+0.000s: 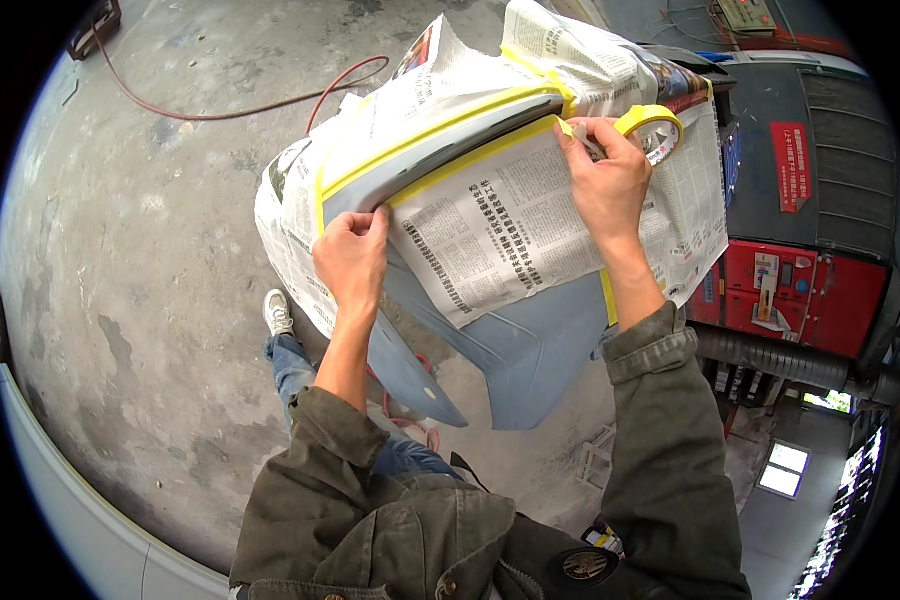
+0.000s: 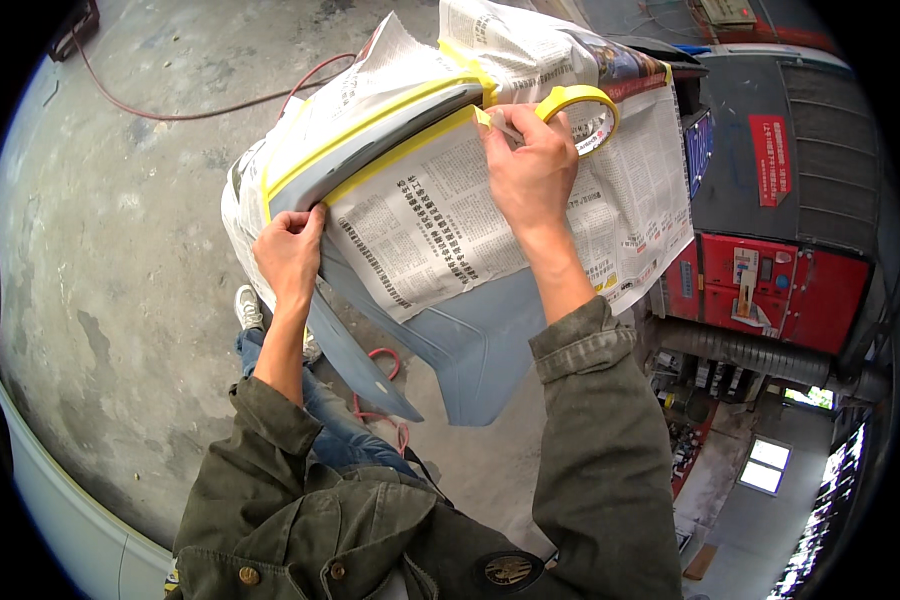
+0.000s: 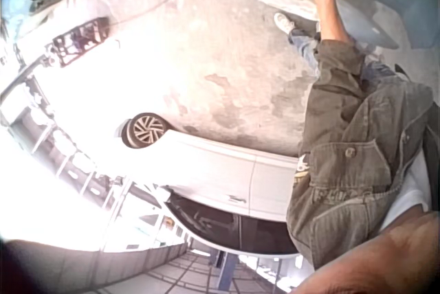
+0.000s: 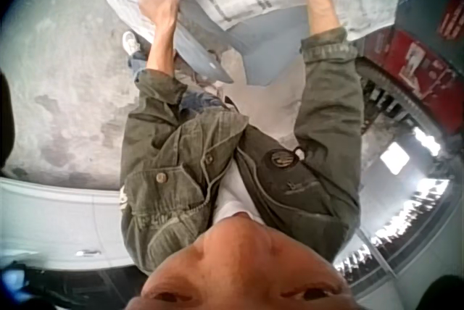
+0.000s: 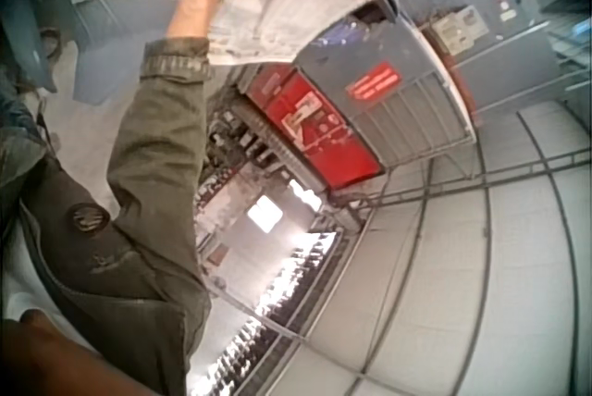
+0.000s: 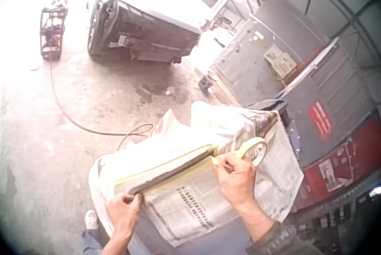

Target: The person applies yellow masking tape to the edges of a car door panel that is covered with newspaper. They carefully smooth the tape along the contours of the door and around a circular cutout. Another person briefly assists by holding the newspaper in place.

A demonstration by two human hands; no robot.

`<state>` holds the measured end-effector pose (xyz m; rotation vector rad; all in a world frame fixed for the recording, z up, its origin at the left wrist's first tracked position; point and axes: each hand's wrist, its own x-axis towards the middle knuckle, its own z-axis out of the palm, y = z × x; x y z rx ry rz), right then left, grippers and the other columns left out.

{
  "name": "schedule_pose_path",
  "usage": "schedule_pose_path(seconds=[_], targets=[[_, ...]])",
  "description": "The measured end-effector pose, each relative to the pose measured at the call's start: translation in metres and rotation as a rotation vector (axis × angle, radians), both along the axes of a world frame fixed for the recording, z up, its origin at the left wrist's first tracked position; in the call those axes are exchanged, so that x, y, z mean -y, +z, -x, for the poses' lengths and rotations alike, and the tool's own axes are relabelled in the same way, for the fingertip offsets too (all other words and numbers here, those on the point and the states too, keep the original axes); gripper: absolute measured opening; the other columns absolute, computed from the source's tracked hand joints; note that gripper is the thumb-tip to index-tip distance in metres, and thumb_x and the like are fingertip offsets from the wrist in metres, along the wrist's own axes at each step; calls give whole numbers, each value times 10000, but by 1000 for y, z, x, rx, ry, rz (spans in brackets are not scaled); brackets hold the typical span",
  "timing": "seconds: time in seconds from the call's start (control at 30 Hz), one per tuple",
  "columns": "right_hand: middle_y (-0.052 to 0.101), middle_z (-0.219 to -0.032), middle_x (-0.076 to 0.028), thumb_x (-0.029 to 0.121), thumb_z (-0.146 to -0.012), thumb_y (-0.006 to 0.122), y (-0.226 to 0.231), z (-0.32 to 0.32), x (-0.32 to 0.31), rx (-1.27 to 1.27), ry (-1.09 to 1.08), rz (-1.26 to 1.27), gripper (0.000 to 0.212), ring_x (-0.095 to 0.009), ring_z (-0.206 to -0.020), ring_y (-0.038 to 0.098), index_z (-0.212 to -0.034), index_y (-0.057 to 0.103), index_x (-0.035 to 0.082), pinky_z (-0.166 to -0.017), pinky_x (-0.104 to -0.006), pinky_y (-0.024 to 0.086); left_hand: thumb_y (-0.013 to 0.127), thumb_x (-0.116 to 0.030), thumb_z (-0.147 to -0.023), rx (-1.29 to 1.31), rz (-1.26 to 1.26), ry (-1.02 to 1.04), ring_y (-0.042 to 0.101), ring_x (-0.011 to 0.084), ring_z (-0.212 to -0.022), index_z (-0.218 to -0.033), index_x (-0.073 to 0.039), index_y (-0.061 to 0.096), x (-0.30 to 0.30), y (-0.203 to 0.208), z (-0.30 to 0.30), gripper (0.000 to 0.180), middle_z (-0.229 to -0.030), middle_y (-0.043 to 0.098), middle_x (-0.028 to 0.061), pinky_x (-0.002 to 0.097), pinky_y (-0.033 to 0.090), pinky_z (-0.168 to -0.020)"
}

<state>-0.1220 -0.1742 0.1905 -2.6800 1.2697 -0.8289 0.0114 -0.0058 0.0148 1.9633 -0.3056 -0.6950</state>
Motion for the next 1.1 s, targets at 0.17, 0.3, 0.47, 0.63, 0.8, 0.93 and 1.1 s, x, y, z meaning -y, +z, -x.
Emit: schedule_pose_path(seconds=[0.17, 0.3, 0.47, 0.63, 0.8, 0.93, 1.1], targets=[[714, -864, -55, 204, -821, 800, -3, -2, 1, -7, -4, -2, 173, -253, -858, 617, -910, 756, 62, -768, -366, 505, 768, -364, -822, -6, 15, 8, 688, 228, -642, -791, -48, 763, -1, -2, -1, 318, -696, 720, 89, 350, 529, -674], [713, -857, -55, 215, -819, 801, -3, 0, 2, -12, -11, 16, 182, -256, -853, 613, -909, 757, 64, -760, -368, 502, 771, -367, -818, -2, 8, 2, 687, 229, -640, -786, -49, 764, -2, 1, -1, 320, -696, 720, 93, 348, 527, -670], [712, -845, -51, 214, -812, 805, -3, -1, 4, -8, 4, 37, 178, -258, -838, 607, -906, 759, 70, -752, -375, 499, 768, -389, -814, -56, 20, 9, 685, 244, -641, -785, -48, 763, 0, -1, -3, 342, -698, 720, 100, 355, 527, -674], [712, -839, -49, 201, -804, 810, -3, -2, 4, 7, -1, 18, 172, -256, -824, 606, -906, 759, 72, -742, -375, 498, 765, -413, -809, -30, -32, -22, 667, 255, -619, -754, -47, 750, 0, -3, -5, 370, -677, 707, 104, 368, 522, -668], [712, -839, -48, 196, -802, 813, -6, -2, 4, 12, -20, 6, 179, -253, -834, 616, -910, 755, 66, -746, -368, 506, 777, -420, -801, -28, -87, -56, 615, 253, -560, -664, -35, 697, -5, 2, -11, 417, -606, 659, 111, 378, 499, -627], [713, -852, -48, 198, -805, 814, -6, -2, 4, 31, -17, -26, 186, -254, -841, 625, -907, 748, 57, -752, -365, 514, 787, -387, -799, 36, -49, -28, 612, 281, -573, -660, -37, 685, -9, -17, -5, 390, -612, 646, 109, 388, 492, -616], [708, -843, -50, 206, -822, 810, -6, -1, 5, 38, -24, -34, 189, -245, -826, 624, -909, 752, 48, -740, -355, 512, 762, -187, -836, 434, 203, -110, 654, 276, -819, -875, -67, 699, -10, -10, 12, 141, -882, 698, 81, 385, 520, -726]])
